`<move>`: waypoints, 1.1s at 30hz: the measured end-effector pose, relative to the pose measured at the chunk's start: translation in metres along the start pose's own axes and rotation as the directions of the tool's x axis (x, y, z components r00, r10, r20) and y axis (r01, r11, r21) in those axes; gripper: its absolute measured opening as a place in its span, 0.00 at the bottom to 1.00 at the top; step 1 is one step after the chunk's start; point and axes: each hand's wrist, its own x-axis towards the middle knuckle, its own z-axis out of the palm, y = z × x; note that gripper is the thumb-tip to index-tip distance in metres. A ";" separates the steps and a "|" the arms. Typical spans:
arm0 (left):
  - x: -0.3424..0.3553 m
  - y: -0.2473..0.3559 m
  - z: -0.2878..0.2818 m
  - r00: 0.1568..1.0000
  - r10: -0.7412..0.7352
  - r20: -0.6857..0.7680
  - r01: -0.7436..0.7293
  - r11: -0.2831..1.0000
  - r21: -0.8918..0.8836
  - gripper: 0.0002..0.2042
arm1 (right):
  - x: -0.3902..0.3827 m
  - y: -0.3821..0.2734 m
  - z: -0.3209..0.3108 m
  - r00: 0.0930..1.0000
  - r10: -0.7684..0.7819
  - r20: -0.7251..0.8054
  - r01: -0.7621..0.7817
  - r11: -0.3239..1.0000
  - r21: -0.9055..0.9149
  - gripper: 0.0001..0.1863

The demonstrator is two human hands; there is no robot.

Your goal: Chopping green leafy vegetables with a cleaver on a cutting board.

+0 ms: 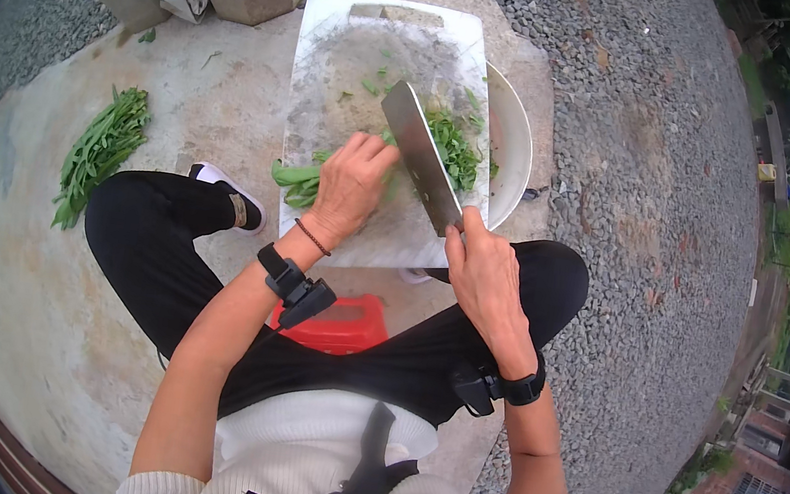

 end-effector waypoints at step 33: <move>-0.007 0.001 0.000 0.996 -0.077 -0.049 0.074 0.996 -0.059 0.07 | 0.011 0.001 0.011 0.996 0.049 -0.081 -0.048 0.999 0.016 0.09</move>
